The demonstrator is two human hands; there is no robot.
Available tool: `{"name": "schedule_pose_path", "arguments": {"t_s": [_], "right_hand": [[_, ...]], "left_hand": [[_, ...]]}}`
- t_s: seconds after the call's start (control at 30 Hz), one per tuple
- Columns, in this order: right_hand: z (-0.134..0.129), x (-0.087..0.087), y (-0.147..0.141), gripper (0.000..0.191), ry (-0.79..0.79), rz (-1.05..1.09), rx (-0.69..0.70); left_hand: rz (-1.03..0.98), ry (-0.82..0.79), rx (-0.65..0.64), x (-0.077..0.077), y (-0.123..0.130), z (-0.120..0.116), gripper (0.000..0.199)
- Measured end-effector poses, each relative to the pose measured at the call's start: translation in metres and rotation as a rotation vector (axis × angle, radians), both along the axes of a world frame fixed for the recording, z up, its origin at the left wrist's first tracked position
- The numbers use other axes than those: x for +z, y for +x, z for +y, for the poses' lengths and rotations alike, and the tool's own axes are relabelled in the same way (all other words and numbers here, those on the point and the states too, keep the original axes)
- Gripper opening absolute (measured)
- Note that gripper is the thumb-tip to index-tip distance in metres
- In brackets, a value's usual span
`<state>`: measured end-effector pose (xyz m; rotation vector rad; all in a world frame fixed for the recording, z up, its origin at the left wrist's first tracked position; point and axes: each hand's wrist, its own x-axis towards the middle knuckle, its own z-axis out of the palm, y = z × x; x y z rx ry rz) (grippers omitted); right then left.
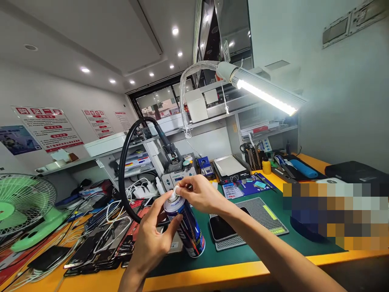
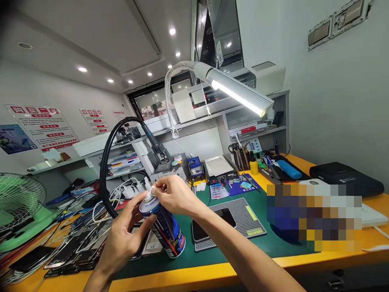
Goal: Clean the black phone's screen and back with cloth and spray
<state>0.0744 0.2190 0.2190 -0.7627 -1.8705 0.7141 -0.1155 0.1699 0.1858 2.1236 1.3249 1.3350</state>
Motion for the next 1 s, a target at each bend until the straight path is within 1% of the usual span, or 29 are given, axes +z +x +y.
{"name": "schedule_pose_path", "arguments": {"t_s": [0.1, 0.37, 0.67, 1.0], "right_hand": [[-0.0011, 0.0016, -0.0004, 0.023, -0.009, -0.007, -0.011], [-0.0025, 0.0031, -0.0019, 0.023, -0.012, -0.027, -0.009], [-0.0052, 0.0050, -0.0014, 0.023, -0.025, -0.021, -0.009], [-0.0052, 0.0041, -0.0015, 0.023, -0.002, -0.026, -0.017]], "left_hand": [[0.003, 0.005, -0.006, -0.0004, -0.0011, 0.0003, 0.056], [0.045, 0.031, -0.033, -0.0080, -0.0092, 0.0056, 0.054], [0.051, 0.068, -0.032, -0.0031, -0.0057, 0.0030, 0.053], [0.073, 0.077, -0.017, -0.0055, -0.0076, 0.0047, 0.054]]}}
